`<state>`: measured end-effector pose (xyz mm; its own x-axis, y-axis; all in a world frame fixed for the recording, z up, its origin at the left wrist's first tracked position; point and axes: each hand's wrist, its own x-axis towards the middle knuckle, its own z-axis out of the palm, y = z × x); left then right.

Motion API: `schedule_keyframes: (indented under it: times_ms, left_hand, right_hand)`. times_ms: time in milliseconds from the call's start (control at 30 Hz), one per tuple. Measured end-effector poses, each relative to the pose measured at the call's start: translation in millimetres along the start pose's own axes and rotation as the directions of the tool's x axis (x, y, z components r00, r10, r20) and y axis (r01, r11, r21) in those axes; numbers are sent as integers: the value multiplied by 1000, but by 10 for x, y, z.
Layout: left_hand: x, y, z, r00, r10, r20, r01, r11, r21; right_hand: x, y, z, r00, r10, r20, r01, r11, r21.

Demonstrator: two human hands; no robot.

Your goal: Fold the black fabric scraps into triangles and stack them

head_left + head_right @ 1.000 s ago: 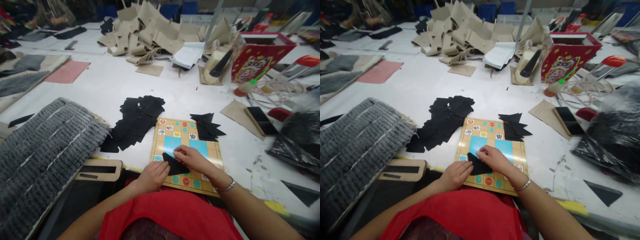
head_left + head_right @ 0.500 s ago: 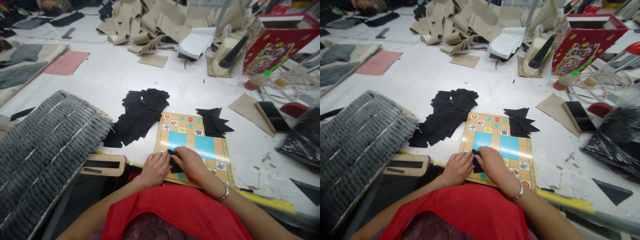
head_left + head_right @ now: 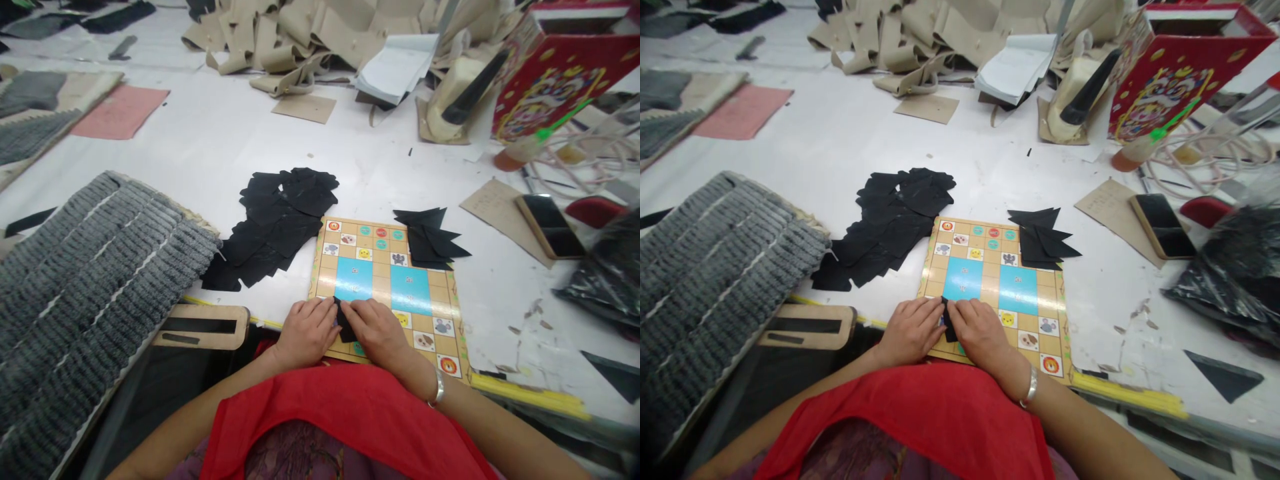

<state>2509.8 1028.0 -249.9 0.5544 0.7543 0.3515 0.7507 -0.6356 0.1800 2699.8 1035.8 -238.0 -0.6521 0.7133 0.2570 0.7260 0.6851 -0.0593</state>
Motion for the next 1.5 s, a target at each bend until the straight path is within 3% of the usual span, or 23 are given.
schedule_keyframes:
  times_ms: [133,400,533,633,733,867,1067,1267,1500]
  left_hand:
    - [-16,-21,22,1000,-22,18,22,999,-28]
    - [79,-42,-107,980,-92,176,83,995,59]
    - [54,-124,-129,985,-169,41,168,985,42]
    - [3,-142,-90,995,-87,-52,85,995,-50]
    - [-40,-129,-38,1000,-9,-25,7,995,-99]
    - [-70,-137,-5,1000,-2,10,2,996,-88]
    - [-45,-135,-29,998,-33,-47,30,996,-82]
    - [54,-43,-119,992,3,128,-8,999,39]
    - [66,1,-98,970,170,175,-199,967,161]
  right_hand:
    - [22,14,-12,998,-40,47,42,998,-37]
    - [40,32,-34,992,-88,92,94,994,-59]
    - [147,8,-28,988,-87,125,95,994,-62]
    - [239,-10,-2,985,-112,131,118,992,-41]
    - [221,18,6,991,-109,74,109,994,7]
    - [27,99,-47,995,-91,-30,94,992,87]
    - [-131,128,-117,996,-87,-25,88,993,78]
    - [-188,143,-174,994,-106,21,103,989,103]
    - [-350,186,-286,994,-96,54,91,992,88]
